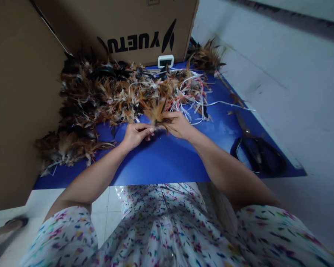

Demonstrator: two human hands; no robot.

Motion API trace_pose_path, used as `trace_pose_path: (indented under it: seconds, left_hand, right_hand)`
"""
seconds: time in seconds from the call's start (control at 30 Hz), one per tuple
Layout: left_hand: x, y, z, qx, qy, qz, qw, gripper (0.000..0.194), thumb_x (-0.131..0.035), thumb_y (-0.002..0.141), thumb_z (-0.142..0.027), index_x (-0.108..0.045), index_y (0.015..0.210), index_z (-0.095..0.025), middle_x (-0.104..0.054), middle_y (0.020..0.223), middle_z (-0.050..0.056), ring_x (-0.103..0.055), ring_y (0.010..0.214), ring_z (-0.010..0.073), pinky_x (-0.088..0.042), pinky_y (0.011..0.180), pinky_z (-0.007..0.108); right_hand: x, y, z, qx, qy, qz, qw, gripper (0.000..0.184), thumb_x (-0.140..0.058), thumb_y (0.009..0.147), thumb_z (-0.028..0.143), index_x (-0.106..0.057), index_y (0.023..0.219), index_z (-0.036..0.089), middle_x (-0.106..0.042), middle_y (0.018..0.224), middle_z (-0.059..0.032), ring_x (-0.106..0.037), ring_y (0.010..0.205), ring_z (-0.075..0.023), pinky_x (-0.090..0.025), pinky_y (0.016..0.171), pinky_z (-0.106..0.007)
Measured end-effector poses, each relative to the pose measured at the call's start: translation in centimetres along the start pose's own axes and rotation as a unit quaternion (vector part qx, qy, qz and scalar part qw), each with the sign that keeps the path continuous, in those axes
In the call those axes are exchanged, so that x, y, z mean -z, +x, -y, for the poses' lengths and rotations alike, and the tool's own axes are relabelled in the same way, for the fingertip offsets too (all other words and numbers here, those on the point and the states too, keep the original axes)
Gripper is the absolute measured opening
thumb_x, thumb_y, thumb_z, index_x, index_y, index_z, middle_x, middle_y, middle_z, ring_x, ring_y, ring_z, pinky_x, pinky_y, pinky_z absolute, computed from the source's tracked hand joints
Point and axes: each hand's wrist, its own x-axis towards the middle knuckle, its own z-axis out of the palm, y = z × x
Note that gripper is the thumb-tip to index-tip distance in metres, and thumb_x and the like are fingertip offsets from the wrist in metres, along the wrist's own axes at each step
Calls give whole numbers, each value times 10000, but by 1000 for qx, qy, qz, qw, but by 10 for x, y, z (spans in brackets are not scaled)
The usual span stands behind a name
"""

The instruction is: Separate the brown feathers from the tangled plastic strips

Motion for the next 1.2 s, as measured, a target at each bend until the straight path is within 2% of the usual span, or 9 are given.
trace_pose_path:
  seconds: [0.2,0.27,0.37,0.5,0.57,0.67,0.77,1.0,1.2]
  left_hand:
    - [0,1,3,3,-26,-14,1000,352,-840,689,-491,-793,748,-146,-735,628,52,-573,419,91,-480,442,210]
    - [0,1,3,3,-28,-18,999,352,-844,685,-490,-795,749,-148,-737,630,52,-575,418,91,-480,440,209]
    - [-1,1,4,1,-26,-22,999,353,-848,679,-496,-794,742,-153,-739,626,49,-577,416,93,-480,439,212]
    - [-1,1,4,-13,-37,-36,999,339,-846,692,-488,-787,734,-157,-736,623,40,-574,420,89,-480,449,215]
    - [0,3,4,-31,-54,-64,996,344,-853,687,-491,-778,728,-158,-735,626,39,-573,426,84,-485,464,218]
    - [5,8,2,-56,-91,-136,985,371,-877,657,-494,-756,730,-151,-730,636,35,-564,428,74,-482,466,217]
    - [12,14,1,-64,-125,-197,970,374,-872,675,-486,-737,765,-149,-714,647,19,-555,440,63,-458,444,202]
    - [27,24,-3,-82,-127,-289,945,306,-822,763,-462,-710,800,-179,-701,665,-11,-533,458,48,-428,446,189]
    - [36,27,-1,-88,-127,-313,937,293,-796,796,-467,-721,841,-188,-709,697,-10,-553,483,51,-428,461,191]
  right_hand:
    - [10,2,-6,74,-101,2,992,351,-771,760,544,-684,717,206,-699,803,-55,-668,790,-191,-567,798,-334]
    - [11,3,-8,77,-113,2,991,300,-735,794,496,-697,741,203,-706,829,-62,-671,799,-193,-567,814,-341]
    - [10,3,-8,71,-150,12,986,246,-686,826,403,-682,674,209,-708,826,-66,-668,818,-192,-562,845,-340]
    - [10,4,-6,54,-201,6,978,173,-679,811,302,-674,663,212,-712,824,-52,-651,818,-195,-542,826,-341]
    - [9,3,-5,45,-187,-27,981,103,-671,811,296,-712,784,205,-709,822,-31,-636,775,-178,-534,793,-330]
    - [8,3,-6,21,-180,-76,981,172,-652,815,266,-744,942,192,-726,840,-21,-622,734,-154,-522,758,-310]
    - [8,2,-10,-3,-239,-91,967,168,-638,798,191,-758,914,176,-739,836,-32,-611,707,-149,-502,736,-308]
    - [6,-1,-21,10,-319,-64,945,168,-637,802,138,-769,888,197,-735,894,-36,-587,717,-147,-478,781,-324]
    - [-15,12,-22,-2,-357,-15,934,161,-642,822,119,-769,898,182,-713,900,-50,-589,745,-155,-465,788,-322]
